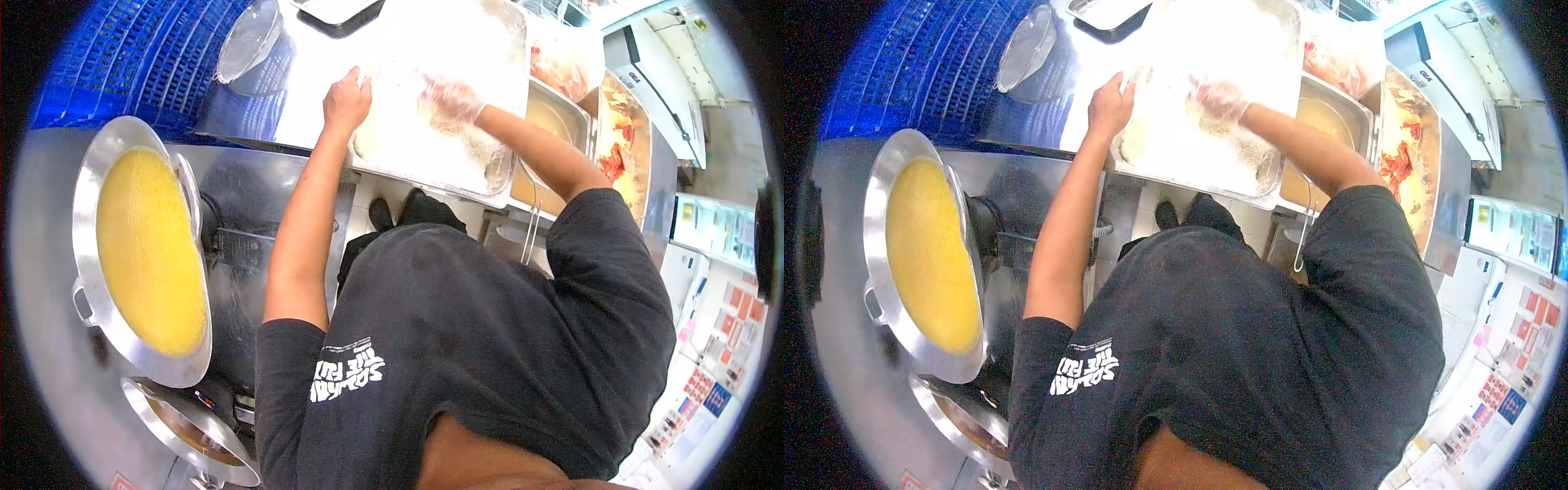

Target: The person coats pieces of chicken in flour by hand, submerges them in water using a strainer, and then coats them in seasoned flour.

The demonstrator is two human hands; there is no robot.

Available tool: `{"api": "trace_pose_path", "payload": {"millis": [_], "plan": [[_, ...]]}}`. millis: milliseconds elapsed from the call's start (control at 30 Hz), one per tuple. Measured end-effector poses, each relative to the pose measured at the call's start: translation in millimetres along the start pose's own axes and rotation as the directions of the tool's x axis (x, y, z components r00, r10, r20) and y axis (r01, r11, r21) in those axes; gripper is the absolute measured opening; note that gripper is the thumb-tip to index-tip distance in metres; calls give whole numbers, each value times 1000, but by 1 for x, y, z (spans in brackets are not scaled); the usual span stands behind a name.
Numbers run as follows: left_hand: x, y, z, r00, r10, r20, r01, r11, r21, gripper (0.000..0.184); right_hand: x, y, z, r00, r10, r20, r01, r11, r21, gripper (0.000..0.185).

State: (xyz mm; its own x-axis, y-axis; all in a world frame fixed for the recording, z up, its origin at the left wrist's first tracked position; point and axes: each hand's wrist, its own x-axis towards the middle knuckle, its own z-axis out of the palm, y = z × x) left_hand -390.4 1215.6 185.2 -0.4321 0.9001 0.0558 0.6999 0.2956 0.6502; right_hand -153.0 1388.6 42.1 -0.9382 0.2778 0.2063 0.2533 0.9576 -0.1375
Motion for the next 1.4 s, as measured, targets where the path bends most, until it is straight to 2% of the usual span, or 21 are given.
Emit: {"api": "trace_pose_path", "payload": {"millis": [67,100,133,200,300,433,567,667,733,767,833,900,1000,1100,1200,1267,1300,1400], "plan": [[-3,0,0,1000,-6,9,6,1000,-2,42,32,13,-76,967,227,112,-244,956,166,52],[-4,1,-1,1000,-9,17,9,1000,6,42,56,1,-133,790,518,328,-495,855,-157,45],[-2,2,-4,1000,-11,18,11,1000,14,42,60,30,-142,738,556,382,-503,831,-238,45],[-4,3,-5,999,-14,29,13,1000,22,43,50,85,-127,748,487,452,-426,873,-237,44],[-2,1,-2,1000,11,5,-11,1000,7,43,38,105,-100,752,378,540,-298,926,-232,43],[-3,0,-2,1000,-3,27,3,1000,1,44,19,57,-92,739,286,610,-211,958,-193,41],[-4,-2,0,1000,4,-16,-4,999,-36,43,-10,-6,-97,729,189,657,-138,982,-130,40],[-5,2,-4,1000,-15,0,15,999,-43,44,9,-17,-63,771,169,614,-70,981,-183,40],[-5,0,-2,1000,-8,-12,8,1000,-13,45,33,9,-48,816,228,531,-126,967,-222,40],[-6,-1,0,1000,-5,-17,4,1000,-12,45,44,21,-52,801,346,488,-285,938,-198,46],[-3,-2,0,1000,13,-28,-14,1000,-13,46,50,43,-64,817,439,373,-422,897,-132,53],[-3,-1,1,1000,-2,-12,2,1000,-10,46,40,44,-85,801,469,373,-482,874,-63,58],[0,-1,1,1000,5,11,-5,1000,0,47,-2,-3,-106,752,368,546,-400,914,-65,65],[-1,2,-3,999,5,34,-5,1000,12,48,-25,-70,-93,665,290,688,-299,948,-111,73],[0,-1,1,1000,16,26,-17,999,27,48,0,-121,-68,650,352,674,-404,911,-86,81],[1,-3,2,999,28,20,-29,999,37,48,20,-149,-55,684,392,614,-463,885,-49,86],[0,-4,1,999,32,22,-33,999,39,48,23,-158,-53,749,353,561,-407,913,-32,91],[-2,-4,1,999,32,22,-33,999,24,48,6,-160,-64,836,163,524,-263,957,122,91]]}}
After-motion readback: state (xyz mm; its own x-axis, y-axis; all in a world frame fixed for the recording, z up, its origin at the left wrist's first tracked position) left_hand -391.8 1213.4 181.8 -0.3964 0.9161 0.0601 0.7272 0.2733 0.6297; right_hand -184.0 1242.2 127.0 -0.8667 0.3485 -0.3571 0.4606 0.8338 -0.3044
